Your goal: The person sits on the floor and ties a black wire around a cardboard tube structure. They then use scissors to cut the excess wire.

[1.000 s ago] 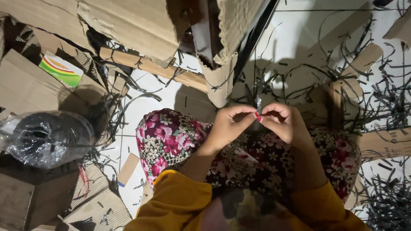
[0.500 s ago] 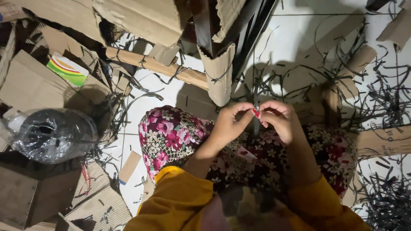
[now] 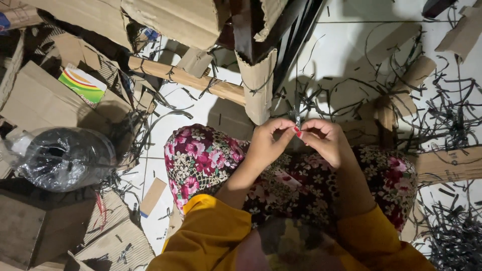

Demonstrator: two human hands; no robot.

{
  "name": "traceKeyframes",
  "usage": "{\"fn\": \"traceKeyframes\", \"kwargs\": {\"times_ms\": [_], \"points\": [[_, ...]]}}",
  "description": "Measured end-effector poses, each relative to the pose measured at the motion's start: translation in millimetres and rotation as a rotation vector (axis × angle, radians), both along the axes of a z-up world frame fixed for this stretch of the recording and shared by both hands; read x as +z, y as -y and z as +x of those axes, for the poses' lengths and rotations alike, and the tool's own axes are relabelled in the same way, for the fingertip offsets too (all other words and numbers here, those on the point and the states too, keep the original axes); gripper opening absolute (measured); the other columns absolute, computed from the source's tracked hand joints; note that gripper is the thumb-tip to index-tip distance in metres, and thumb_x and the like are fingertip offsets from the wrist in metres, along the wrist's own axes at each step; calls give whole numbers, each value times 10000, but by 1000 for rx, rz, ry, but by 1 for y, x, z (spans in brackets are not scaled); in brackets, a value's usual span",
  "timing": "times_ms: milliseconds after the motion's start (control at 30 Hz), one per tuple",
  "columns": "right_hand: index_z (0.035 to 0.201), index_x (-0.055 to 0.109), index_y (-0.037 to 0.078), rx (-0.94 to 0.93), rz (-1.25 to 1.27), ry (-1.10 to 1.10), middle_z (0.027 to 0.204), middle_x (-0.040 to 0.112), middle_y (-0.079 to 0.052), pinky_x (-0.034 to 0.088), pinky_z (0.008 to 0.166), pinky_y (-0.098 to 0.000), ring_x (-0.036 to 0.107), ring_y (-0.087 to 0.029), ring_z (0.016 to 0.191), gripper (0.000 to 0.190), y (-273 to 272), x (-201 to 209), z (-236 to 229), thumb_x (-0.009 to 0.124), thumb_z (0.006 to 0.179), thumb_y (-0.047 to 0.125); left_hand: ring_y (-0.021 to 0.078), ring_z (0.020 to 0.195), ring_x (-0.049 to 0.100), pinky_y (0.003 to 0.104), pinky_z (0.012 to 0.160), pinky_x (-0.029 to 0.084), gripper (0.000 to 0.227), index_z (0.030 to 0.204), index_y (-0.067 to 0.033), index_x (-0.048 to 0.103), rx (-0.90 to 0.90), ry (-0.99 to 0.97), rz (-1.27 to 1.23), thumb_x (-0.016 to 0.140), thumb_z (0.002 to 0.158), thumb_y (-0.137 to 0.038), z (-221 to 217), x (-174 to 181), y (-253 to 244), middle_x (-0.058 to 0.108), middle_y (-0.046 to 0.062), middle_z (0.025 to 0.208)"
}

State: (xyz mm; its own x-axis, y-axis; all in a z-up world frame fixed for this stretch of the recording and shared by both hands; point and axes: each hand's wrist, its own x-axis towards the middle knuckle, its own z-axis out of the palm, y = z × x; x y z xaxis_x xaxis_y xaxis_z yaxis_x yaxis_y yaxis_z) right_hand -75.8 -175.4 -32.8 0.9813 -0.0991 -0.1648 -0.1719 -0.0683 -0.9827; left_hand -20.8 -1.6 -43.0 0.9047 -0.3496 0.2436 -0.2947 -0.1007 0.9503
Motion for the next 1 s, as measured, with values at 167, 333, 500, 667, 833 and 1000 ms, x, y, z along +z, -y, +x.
{"fn": "traceKeyframes", "kwargs": {"times_ms": [167,333,500,667,833,1000], "points": [[972,653,-50,-95,198,-47,774,587,-152,454,624,-264,553,-161,685,79,0,-15,1,670,909,-4,260,872,712,395,808,569,70,976,-100,762,-20,-63,21,754,931,-153,4,-14,2,698,125,813],[986,620,-32,-192,419,-53,814,530,-145,402,594,-274,523,-182,677,103,7,-40,6,662,892,-43,180,928,686,408,856,589,129,1064,-72,735,-52,-288,-54,697,982,-163,8,-38,1,720,153,886],[986,628,-27,-224,465,-63,849,534,-128,409,615,-284,539,-196,700,99,12,-48,9,664,894,-40,210,1213,665,414,1119,483,143,1141,-127,645,-255,-791,-857,539,1066,-188,13,-5,1,709,129,1259],[950,590,13,-319,532,-111,829,547,-123,579,853,-475,679,-299,851,59,8,-9,17,638,916,17,187,929,661,465,1071,499,107,1137,-108,548,-302,-799,-852,493,1076,-176,13,-51,-1,648,55,894],[851,508,157,-364,445,-215,648,258,76,329,468,-240,326,-67,509,139,25,13,17,565,977,153,268,850,697,480,899,550,144,1119,-136,669,-329,-399,118,625,1006,-214,3,-14,-6,693,145,853],[747,420,145,-506,432,82,653,237,29,252,442,-204,259,-80,518,353,53,-2,17,567,1057,61,238,451,609,460,602,608,287,589,-91,672,-582,-185,1162,643,870,-146,-6,-173,-15,574,73,479]]}}
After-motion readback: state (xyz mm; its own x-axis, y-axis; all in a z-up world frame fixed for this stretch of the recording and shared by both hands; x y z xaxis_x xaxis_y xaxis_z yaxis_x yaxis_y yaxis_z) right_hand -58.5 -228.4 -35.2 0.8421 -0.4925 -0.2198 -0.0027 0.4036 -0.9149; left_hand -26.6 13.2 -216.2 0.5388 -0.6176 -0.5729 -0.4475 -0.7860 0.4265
